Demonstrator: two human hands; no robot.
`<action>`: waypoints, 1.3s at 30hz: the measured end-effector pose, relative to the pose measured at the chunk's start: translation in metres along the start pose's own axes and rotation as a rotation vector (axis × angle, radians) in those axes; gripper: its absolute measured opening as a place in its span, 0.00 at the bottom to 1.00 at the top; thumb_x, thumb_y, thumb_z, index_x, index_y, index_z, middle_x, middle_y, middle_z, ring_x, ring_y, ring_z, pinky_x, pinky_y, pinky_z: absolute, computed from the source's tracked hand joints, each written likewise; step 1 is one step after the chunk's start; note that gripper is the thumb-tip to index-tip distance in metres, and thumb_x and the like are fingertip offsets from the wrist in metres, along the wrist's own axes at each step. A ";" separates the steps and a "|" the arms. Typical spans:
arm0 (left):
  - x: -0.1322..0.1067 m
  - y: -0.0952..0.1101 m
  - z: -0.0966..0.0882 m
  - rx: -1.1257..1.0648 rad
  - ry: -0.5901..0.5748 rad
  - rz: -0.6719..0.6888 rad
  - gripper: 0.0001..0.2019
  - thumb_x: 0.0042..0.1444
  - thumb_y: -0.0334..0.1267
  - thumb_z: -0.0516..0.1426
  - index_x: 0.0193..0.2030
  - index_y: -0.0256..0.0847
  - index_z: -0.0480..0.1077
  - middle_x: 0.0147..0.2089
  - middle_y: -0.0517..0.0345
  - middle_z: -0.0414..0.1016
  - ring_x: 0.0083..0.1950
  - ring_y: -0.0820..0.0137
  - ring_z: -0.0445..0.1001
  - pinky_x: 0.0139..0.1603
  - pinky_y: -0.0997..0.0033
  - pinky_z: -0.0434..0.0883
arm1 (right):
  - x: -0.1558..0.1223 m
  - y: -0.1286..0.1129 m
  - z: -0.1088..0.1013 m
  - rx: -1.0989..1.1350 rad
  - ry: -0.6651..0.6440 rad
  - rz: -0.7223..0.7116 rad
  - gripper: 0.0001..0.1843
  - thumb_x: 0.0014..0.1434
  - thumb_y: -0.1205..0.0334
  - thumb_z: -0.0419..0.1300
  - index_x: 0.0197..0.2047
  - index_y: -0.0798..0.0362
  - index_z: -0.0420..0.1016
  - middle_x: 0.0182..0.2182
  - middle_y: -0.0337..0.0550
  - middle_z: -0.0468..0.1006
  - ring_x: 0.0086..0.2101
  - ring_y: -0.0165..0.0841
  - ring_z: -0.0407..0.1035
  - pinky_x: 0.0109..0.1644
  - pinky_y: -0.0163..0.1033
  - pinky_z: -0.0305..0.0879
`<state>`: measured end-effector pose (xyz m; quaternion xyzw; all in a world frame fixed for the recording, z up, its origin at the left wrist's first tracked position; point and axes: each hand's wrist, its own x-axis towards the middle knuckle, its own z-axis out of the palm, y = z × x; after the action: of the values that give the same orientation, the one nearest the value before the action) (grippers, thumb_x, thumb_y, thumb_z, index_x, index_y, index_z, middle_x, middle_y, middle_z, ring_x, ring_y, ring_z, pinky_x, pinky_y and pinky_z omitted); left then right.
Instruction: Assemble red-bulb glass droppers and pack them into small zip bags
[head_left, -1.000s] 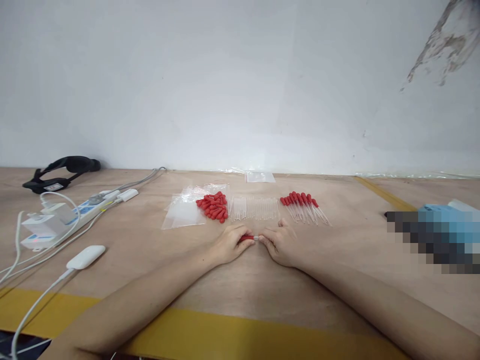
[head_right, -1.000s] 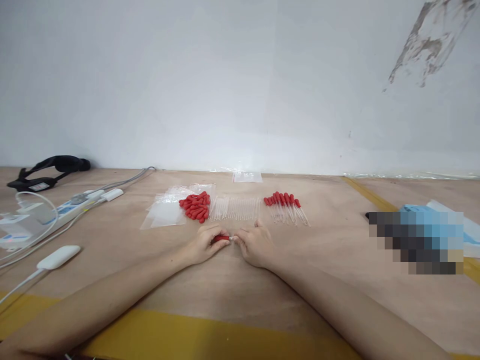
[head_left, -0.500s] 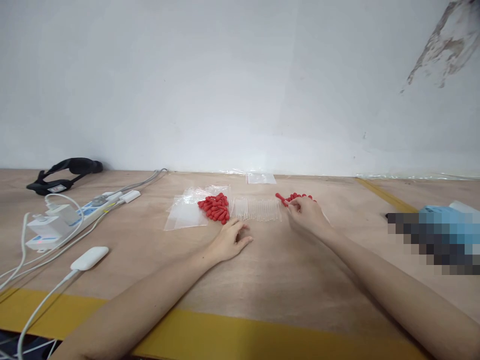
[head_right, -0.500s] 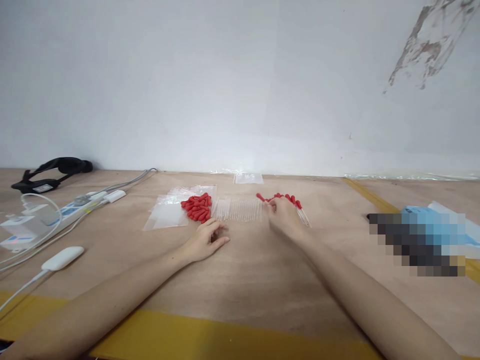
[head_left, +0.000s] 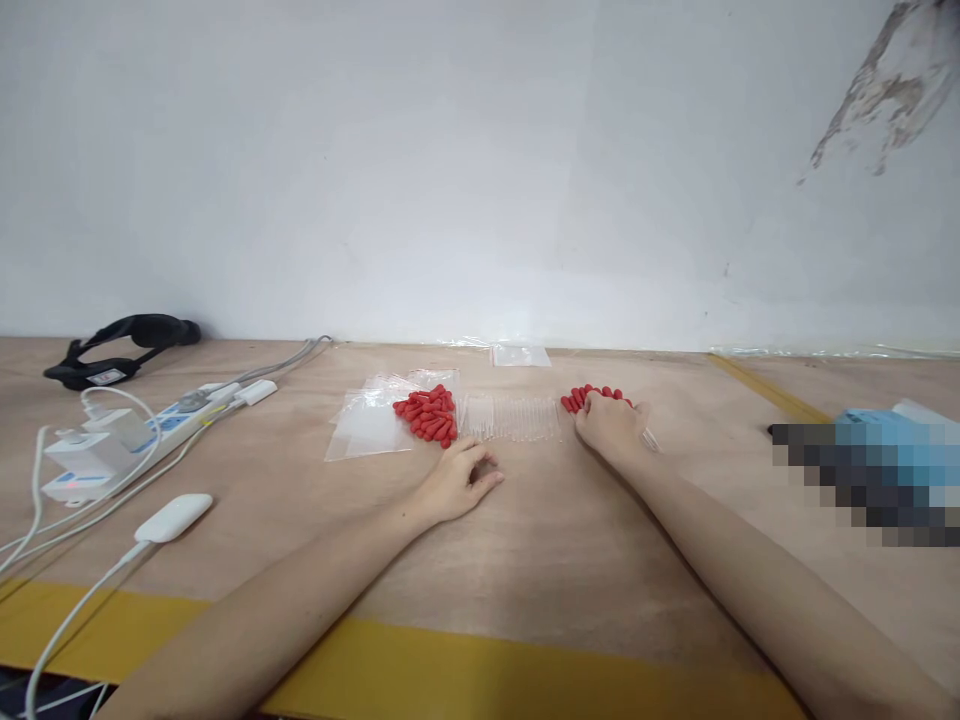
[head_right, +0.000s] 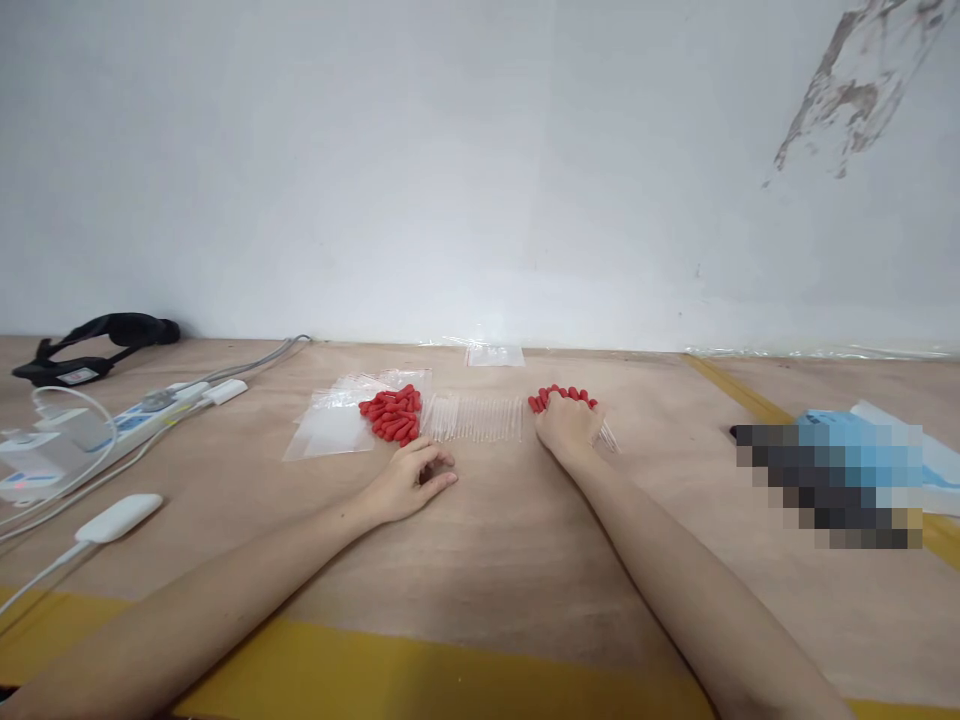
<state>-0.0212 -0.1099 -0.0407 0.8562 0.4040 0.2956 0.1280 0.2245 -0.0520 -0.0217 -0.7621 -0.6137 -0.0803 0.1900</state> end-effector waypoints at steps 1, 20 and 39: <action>0.000 0.000 0.000 -0.002 0.003 0.001 0.08 0.53 0.40 0.54 0.35 0.39 0.68 0.34 0.56 0.65 0.33 0.71 0.65 0.35 0.71 0.66 | 0.000 0.000 0.000 -0.008 0.000 -0.007 0.15 0.54 0.59 0.47 0.33 0.54 0.73 0.26 0.48 0.74 0.36 0.40 0.66 0.41 0.45 0.45; -0.003 0.007 -0.004 0.078 0.179 0.045 0.07 0.52 0.40 0.55 0.35 0.40 0.69 0.35 0.55 0.65 0.39 0.68 0.64 0.42 0.67 0.64 | -0.007 -0.025 0.002 -0.028 -0.183 -0.078 0.20 0.56 0.56 0.45 0.28 0.57 0.75 0.27 0.52 0.76 0.32 0.43 0.69 0.42 0.50 0.48; 0.125 -0.100 -0.077 0.550 -0.089 -0.572 0.12 0.43 0.33 0.56 0.36 0.40 0.73 0.37 0.50 0.76 0.39 0.62 0.73 0.38 0.70 0.66 | -0.028 -0.017 -0.012 0.299 -0.129 -0.290 0.11 0.59 0.61 0.45 0.35 0.56 0.66 0.32 0.48 0.74 0.32 0.33 0.68 0.32 0.35 0.56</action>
<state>-0.0673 0.0485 0.0243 0.7234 0.6843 0.0913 -0.0112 0.2026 -0.0789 -0.0177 -0.6327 -0.7330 0.0340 0.2474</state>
